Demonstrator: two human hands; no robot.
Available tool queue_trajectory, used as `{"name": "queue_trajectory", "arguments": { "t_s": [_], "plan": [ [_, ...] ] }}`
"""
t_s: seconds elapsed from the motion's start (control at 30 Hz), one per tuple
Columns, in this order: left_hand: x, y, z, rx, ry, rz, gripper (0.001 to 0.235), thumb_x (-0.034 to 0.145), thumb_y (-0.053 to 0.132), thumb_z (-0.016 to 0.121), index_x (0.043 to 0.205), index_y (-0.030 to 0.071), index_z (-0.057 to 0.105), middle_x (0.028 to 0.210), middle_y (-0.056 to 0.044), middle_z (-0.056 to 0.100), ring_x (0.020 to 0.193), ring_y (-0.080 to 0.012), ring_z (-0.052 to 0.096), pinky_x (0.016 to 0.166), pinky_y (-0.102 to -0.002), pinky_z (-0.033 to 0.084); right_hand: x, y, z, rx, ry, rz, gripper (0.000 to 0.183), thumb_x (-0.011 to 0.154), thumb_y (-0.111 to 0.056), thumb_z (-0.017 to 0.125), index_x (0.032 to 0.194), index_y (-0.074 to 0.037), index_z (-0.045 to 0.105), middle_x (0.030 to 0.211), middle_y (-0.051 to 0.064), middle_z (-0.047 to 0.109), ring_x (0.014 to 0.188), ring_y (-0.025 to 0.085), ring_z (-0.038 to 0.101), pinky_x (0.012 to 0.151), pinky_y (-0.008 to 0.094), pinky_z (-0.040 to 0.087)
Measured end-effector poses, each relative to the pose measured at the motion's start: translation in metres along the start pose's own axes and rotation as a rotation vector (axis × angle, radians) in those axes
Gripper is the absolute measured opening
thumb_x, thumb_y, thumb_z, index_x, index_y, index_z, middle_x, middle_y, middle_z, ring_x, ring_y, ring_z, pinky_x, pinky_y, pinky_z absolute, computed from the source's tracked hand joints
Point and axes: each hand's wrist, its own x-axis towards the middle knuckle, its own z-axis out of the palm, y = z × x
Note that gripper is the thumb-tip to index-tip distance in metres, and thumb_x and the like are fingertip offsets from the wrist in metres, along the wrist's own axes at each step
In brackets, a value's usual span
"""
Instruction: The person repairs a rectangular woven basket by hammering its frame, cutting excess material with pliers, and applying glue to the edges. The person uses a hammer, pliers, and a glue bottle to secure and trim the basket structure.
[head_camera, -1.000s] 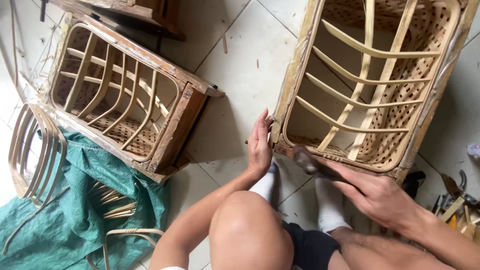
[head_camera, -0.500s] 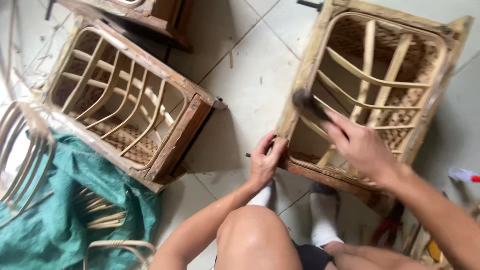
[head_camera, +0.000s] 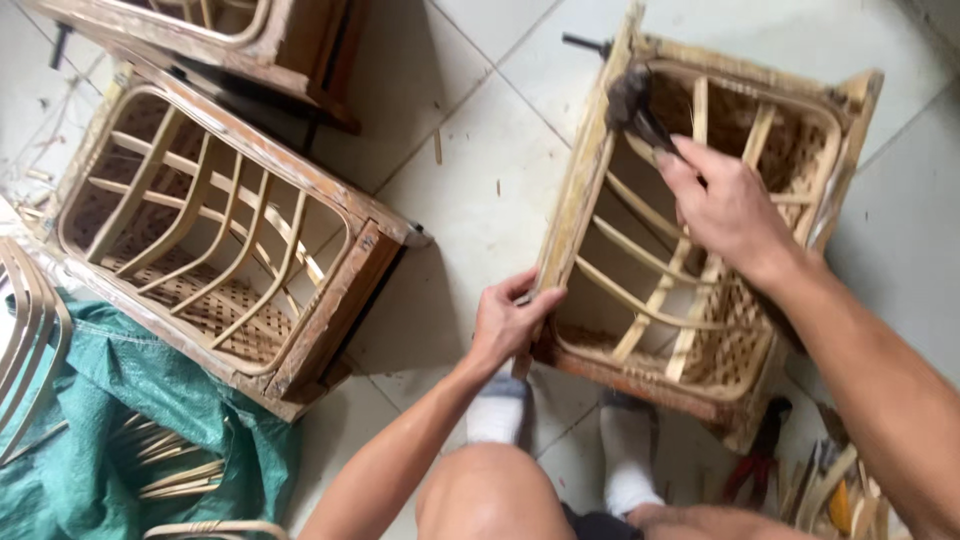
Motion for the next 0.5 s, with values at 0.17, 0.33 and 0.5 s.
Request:
{"name": "queue_trajectory", "arguments": {
  "t_s": [0.17,0.33,0.5],
  "plan": [
    [-0.001,0.0,-0.001,-0.104,-0.035,-0.014,0.048,0.087,0.019,0.079,0.126,-0.007,0.07,0.109,-0.012,0.078,0.092,-0.0092,0.069,0.083,-0.026,0.058,-0.008,-0.002,0.006,-0.082,-0.059,-0.017,0.042,0.111,-0.032,0.043,0.144,-0.01,0.056,0.067,0.001,0.05,0.052,0.011,0.047,0.046,0.032,0.043],
    [0.001,0.001,-0.004,-0.118,-0.067,-0.041,0.047,0.088,0.019,0.08,0.127,-0.006,0.071,0.106,-0.01,0.078,0.089,-0.0079,0.068,0.079,-0.025,0.059,-0.048,-0.009,0.017,-0.082,-0.189,0.157,0.046,0.109,-0.032,0.04,0.151,-0.018,0.052,0.051,0.006,0.05,0.034,0.018,0.043,0.033,0.038,0.041],
    [-0.002,-0.006,-0.005,-0.07,-0.05,-0.01,0.054,0.088,0.02,0.081,0.134,-0.005,0.066,0.11,-0.01,0.077,0.092,-0.0091,0.068,0.081,-0.027,0.059,-0.092,-0.007,0.034,-0.004,-0.033,-0.354,0.043,0.11,-0.027,0.049,0.148,-0.006,0.052,0.073,-0.004,0.062,0.049,0.003,0.056,0.046,0.027,0.048]
  ]
}}
